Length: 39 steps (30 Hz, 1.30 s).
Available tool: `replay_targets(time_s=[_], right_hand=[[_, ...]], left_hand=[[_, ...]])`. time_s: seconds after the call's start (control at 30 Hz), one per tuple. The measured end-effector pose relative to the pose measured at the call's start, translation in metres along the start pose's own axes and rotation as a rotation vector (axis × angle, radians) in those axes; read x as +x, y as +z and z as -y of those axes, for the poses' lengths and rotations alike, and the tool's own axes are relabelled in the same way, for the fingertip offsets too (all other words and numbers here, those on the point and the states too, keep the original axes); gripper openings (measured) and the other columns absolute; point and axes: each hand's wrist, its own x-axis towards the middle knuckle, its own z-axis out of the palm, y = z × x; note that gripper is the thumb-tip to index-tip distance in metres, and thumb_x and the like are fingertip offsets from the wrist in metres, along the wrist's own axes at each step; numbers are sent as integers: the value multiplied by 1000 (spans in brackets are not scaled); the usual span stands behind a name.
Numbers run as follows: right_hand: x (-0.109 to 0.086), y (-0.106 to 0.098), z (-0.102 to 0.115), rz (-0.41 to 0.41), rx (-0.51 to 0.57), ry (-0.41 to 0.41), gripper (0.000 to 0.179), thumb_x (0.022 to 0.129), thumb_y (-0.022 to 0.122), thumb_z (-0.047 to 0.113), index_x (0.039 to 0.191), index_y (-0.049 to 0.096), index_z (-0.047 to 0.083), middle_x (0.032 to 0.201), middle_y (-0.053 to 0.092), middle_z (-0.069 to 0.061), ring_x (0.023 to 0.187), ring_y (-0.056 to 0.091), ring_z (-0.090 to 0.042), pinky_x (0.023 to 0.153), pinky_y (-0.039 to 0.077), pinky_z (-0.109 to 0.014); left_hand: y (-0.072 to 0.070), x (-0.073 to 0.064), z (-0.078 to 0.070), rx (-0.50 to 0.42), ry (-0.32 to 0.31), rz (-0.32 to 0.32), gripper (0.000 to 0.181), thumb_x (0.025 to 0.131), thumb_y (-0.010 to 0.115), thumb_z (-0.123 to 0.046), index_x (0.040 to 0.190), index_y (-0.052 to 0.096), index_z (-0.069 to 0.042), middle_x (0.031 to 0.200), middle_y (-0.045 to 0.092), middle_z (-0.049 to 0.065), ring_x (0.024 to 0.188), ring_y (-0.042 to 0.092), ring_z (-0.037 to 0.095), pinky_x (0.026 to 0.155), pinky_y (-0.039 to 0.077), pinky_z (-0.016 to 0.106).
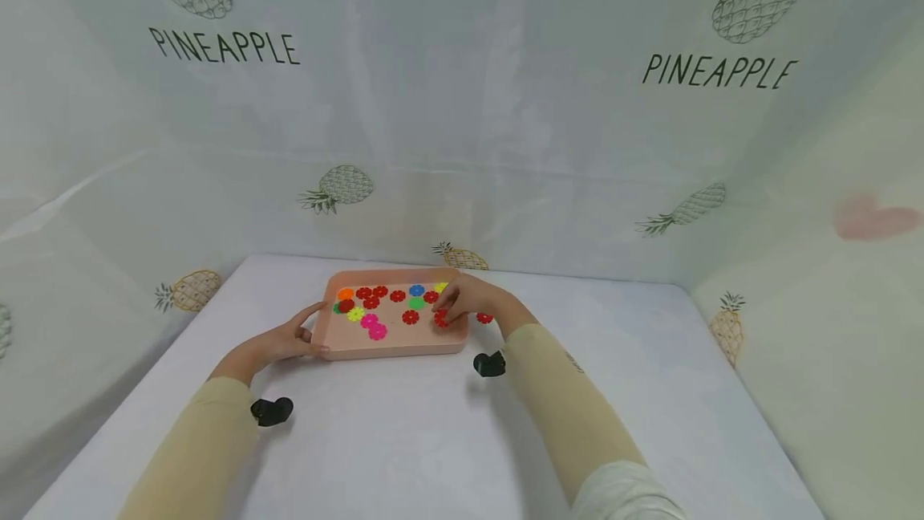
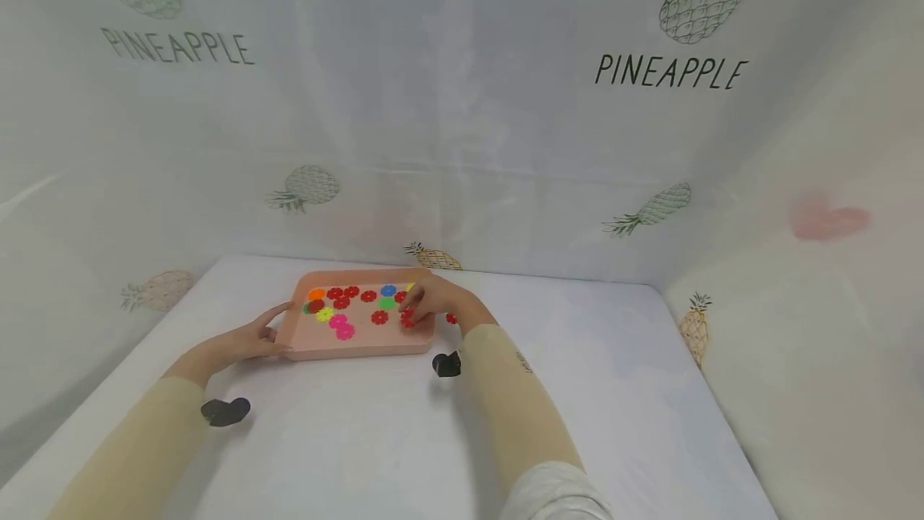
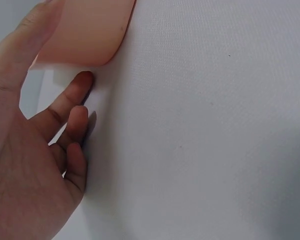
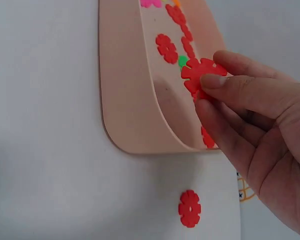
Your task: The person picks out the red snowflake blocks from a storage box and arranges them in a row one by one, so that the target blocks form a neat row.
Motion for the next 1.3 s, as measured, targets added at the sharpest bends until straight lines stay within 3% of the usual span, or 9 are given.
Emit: replay_targets(time_s=[0.2, 0.33, 0.8, 1.03, 1.3], right_hand=[[-12, -9, -2, -23, -2, 26, 26, 84, 77, 10, 109, 76, 11, 99, 66, -1, 92, 61, -20, 81, 53, -34], [-19, -16, -5, -29, 0, 26, 28, 84, 76, 9, 112, 74, 7, 96, 68, -2, 87, 63, -20, 85, 52, -39], [-44, -39, -26, -64, 89, 68, 23, 86, 73, 3, 109, 74, 3, 94, 71, -6, 83, 68, -22, 78, 55, -33], [-51, -43, -37, -102, 58, 90, 26, 83, 76, 2, 108, 75, 6, 94, 68, -5, 86, 62, -21, 78, 54, -31], [-60, -42, -48, -153, -19, 120, 29, 83, 74, 2, 111, 74, 9, 99, 67, -1, 95, 57, -20, 86, 49, -39]], left_hand=[[1, 1, 6, -48, -9, 18, 107, 84, 77, -37, 158, 1, -23, 99, 48, 13, 101, 43, 30, 88, 34, 53], [1, 1, 7, -68, -3, 23, 107, 83, 77, -37, 158, 0, -25, 99, 45, 13, 102, 41, 30, 87, 34, 50], [0, 3, 11, -119, 21, 49, 108, 85, 76, -36, 156, -4, -27, 99, 45, 13, 102, 40, 30, 85, 31, 50], [-1, 1, 10, -89, 15, 60, 109, 85, 76, -38, 156, -5, -28, 102, 42, 14, 105, 38, 32, 86, 32, 51], [0, 2, 11, -93, 3, 61, 110, 84, 76, -39, 156, -6, -30, 104, 44, 14, 108, 39, 33, 90, 33, 55]])
